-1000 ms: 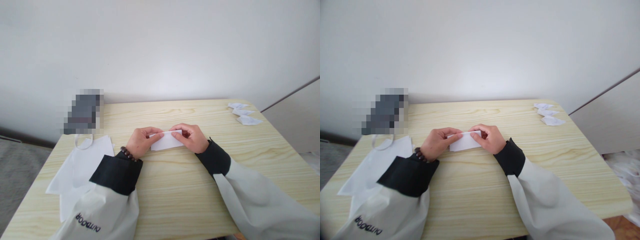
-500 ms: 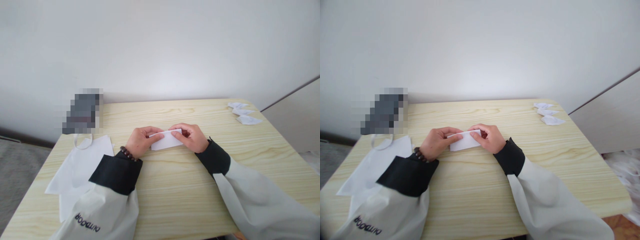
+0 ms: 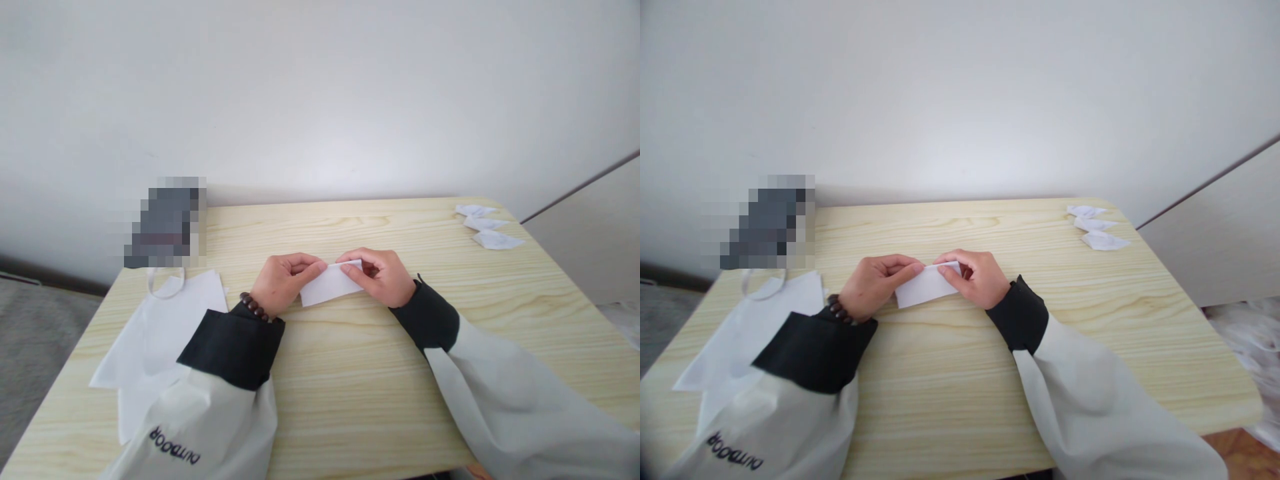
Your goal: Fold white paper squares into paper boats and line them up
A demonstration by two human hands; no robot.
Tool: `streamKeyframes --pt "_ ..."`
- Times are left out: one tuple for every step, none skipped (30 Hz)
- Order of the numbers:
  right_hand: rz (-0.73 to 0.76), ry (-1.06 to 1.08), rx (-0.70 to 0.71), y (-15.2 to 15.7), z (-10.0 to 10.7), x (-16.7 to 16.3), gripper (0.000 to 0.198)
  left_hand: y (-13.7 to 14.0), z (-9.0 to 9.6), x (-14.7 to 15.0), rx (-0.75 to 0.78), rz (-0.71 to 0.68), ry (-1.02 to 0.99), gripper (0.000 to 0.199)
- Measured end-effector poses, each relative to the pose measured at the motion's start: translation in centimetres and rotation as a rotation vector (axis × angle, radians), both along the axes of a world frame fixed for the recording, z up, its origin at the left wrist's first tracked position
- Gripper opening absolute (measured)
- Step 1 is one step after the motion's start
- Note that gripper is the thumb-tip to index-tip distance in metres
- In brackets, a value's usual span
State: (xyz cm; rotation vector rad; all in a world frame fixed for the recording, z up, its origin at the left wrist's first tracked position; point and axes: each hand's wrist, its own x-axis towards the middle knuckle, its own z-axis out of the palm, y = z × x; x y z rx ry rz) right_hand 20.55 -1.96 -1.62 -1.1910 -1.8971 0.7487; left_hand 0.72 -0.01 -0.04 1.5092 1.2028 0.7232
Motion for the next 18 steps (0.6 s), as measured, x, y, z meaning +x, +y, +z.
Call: streamKeyframes --pt "0.002 -0.008 0.012 -0.01 0.04 -0.01 0.022 -0.03 0.02 0.03 -0.011 0.000 0.001 0.032" --pt "0.002 -0.019 0.025 -0.03 0.06 -0.04 0.021 -0.06 0.05 0.08 -0.017 0.001 0.003 0.032" --pt "0.000 -0.032 0.040 -0.04 0.07 -0.09 0.020 -0.10 0.07 0.14 -0.016 0.004 0.006 0.032" --pt "-0.004 -0.045 0.059 -0.05 0.07 -0.17 0.018 -0.13 0.08 0.21 -0.009 0.007 0.012 0.032" --pt "-0.009 -0.058 0.078 -0.06 0.05 -0.27 0.017 -0.18 0.10 0.29 0.000 0.008 0.021 0.031" --pt "-0.013 -0.068 0.097 -0.08 0.02 -0.39 0.016 -0.22 0.10 0.38 0.013 0.009 0.030 0.030" --pt "-0.014 -0.077 0.115 -0.10 -0.01 -0.51 0.015 -0.26 0.10 0.48 0.027 0.007 0.039 0.029" --pt "-0.012 -0.083 0.129 -0.12 -0.05 -0.62 0.014 -0.30 0.09 0.56 0.041 0.003 0.046 0.028" --pt "-0.008 -0.088 0.138 -0.14 -0.10 -0.72 0.014 -0.34 0.06 0.64 0.054 -0.004 0.052 0.027" --pt "-0.004 -0.091 0.143 -0.17 -0.15 -0.80 0.014 -0.37 0.01 0.71 0.065 -0.011 0.056 0.026" --pt "-0.001 -0.092 0.147 -0.19 -0.20 -0.86 0.014 -0.40 -0.04 0.76 0.077 -0.015 0.059 0.025" --pt "0.003 -0.090 0.149 -0.21 -0.24 -0.90 0.013 -0.43 -0.11 0.79 0.089 -0.019 0.061 0.024" --pt "0.005 -0.088 0.150 -0.23 -0.27 -0.92 0.013 -0.46 -0.18 0.81 0.101 -0.024 0.062 0.023" --pt "0.009 -0.085 0.150 -0.24 -0.30 -0.93 0.012 -0.49 -0.25 0.82 0.113 -0.032 0.064 0.023" --pt "0.014 -0.082 0.151 -0.26 -0.30 -0.95 0.011 -0.53 -0.30 0.82 0.127 -0.041 0.066 0.023" --pt "0.021 -0.080 0.152 -0.28 -0.29 -0.96 0.010 -0.57 -0.34 0.82 0.144 -0.051 0.072 0.023" --pt "0.029 -0.079 0.151 -0.29 -0.26 -0.98 0.009 -0.61 -0.36 0.82 0.165 -0.061 0.082 0.023" --pt "0.037 -0.076 0.150 -0.29 -0.21 -0.99 0.008 -0.64 -0.35 0.81 0.189 -0.069 0.097 0.023"
